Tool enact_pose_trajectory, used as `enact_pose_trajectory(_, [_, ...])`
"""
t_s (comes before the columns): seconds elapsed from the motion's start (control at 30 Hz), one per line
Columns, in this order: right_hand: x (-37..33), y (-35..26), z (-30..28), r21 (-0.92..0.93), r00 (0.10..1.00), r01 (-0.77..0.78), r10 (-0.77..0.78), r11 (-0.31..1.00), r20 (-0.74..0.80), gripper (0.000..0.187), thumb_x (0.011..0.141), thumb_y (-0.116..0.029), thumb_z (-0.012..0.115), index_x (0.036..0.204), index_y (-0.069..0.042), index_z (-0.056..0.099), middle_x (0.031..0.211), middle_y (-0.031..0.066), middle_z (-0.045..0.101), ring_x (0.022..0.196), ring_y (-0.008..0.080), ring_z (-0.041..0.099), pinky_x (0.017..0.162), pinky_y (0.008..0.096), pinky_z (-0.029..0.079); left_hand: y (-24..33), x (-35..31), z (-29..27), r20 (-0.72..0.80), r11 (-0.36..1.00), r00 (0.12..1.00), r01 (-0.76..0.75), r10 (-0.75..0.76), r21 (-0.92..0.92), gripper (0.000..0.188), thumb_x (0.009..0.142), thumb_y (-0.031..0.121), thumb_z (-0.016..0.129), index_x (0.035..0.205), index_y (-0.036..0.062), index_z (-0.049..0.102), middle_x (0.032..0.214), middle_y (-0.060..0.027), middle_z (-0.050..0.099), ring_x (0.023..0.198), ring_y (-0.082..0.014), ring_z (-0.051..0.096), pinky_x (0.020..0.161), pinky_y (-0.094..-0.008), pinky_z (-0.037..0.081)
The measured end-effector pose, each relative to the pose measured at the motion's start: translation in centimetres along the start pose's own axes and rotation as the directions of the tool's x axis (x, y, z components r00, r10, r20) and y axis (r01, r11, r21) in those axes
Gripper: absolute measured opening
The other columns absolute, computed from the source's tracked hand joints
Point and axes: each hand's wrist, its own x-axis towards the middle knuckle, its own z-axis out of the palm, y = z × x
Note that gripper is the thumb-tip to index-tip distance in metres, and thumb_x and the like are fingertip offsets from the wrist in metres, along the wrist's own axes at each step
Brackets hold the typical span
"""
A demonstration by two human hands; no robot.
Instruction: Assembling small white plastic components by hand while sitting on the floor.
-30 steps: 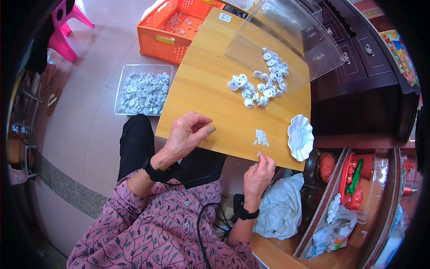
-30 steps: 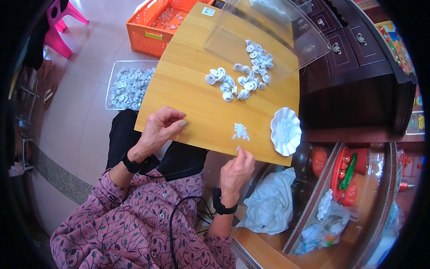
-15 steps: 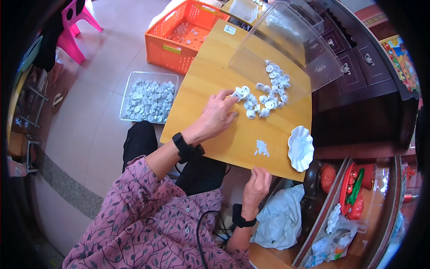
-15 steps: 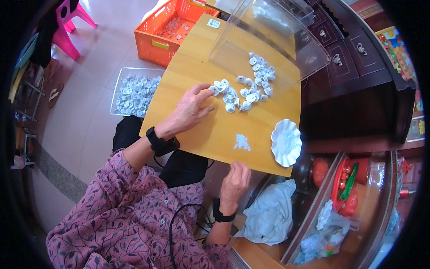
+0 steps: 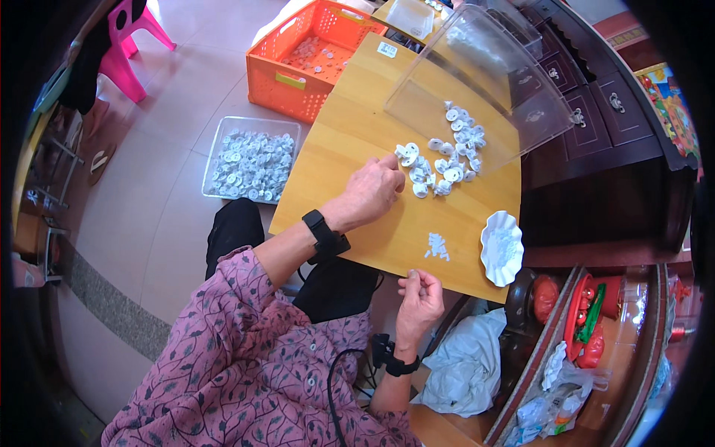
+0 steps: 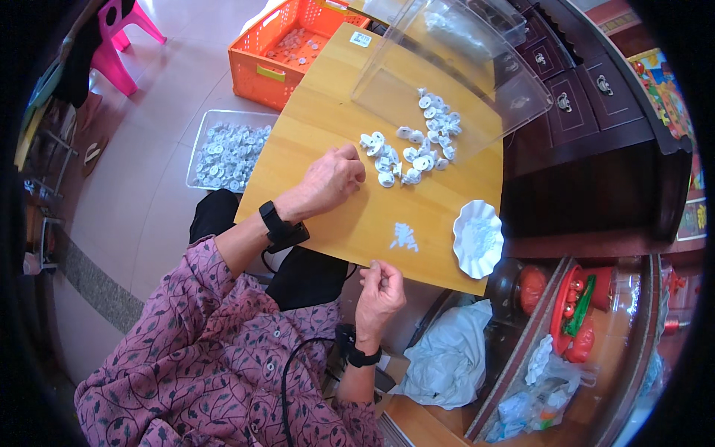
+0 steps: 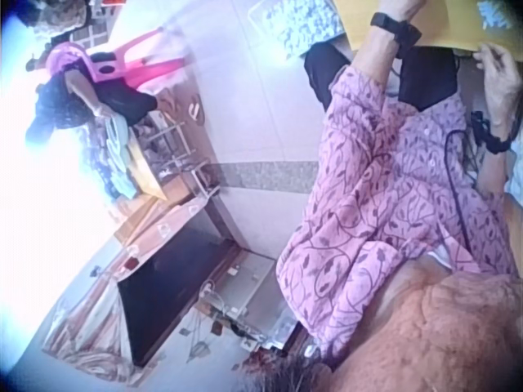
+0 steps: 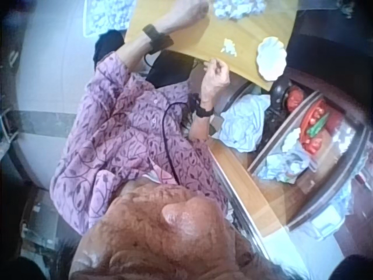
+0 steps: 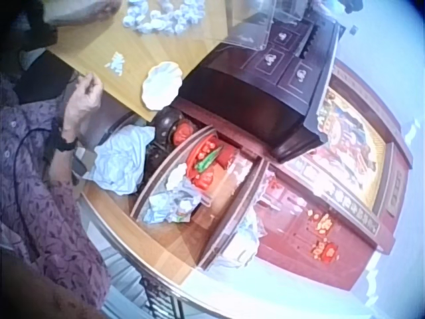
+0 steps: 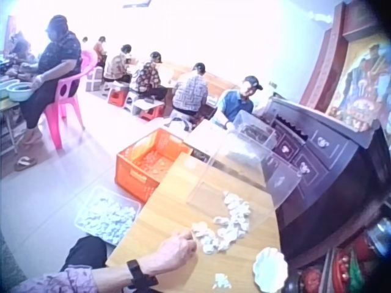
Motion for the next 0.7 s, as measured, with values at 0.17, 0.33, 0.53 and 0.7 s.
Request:
enact_pose_trajectory(0.17, [-0.4,-1.1,1.1,0.094,0.997,-0.057,0.053,0.994,0.048,0.007,0.097,-0.005,0.063,0.098,0.002,0.063,0.086,0.0049,0.066,0.071,0.0088,0.064,0.059,0.0212,0.051,-0.1,-1.6,-0.5,0.049,0.998,0.997,-0.056,0.055,0.011,0.009,0.076,0.001,0.068,0.084,0.0026,0.070,0.091,-0.0152,0.061,0.086,-0.0366,0.062,0.073,-0.0445,0.051])
enact_pose_trajectory(0.33, [-0.1,-1.8,1.6,0.132,0.993,-0.067,0.053,0.989,0.104,0.009,0.098,-0.006,0.060,0.098,0.002,0.061,0.089,0.0083,0.069,0.071,0.0101,0.065,0.061,0.0222,0.052,0.8,-4.7,-1.0,-0.055,0.996,0.997,-0.066,0.062,-0.065,0.015,0.078,-0.001,0.067,0.091,0.0017,0.071,0.091,-0.0145,0.060,0.088,-0.0341,0.061,0.075,-0.0430,0.051])
enact_pose_trajectory(0.53, [0.1,-2.2,2.2,0.187,0.986,-0.095,0.067,0.978,0.153,0.009,0.098,-0.007,0.061,0.098,0.002,0.061,0.091,0.0106,0.071,0.072,0.0117,0.066,0.064,0.0233,0.053,0.8,-6.8,-2.0,-0.088,0.996,0.995,-0.059,0.052,-0.074,0.019,0.079,-0.002,0.066,0.098,0.0016,0.072,0.091,-0.0140,0.059,0.090,-0.0314,0.060,0.077,-0.0406,0.050])
enact_pose_trajectory(0.7, [0.2,-3.0,2.9,0.179,0.989,-0.079,0.054,0.981,0.140,0.009,0.098,-0.008,0.061,0.098,0.002,0.061,0.088,0.0083,0.069,0.072,0.0109,0.065,0.064,0.0233,0.053,1.1,-8.1,-1.9,-0.103,0.990,0.995,-0.009,-0.005,-0.144,0.021,0.078,-0.002,0.068,0.099,0.0011,0.072,0.093,-0.0146,0.060,0.091,-0.0312,0.060,0.077,-0.0396,0.050])
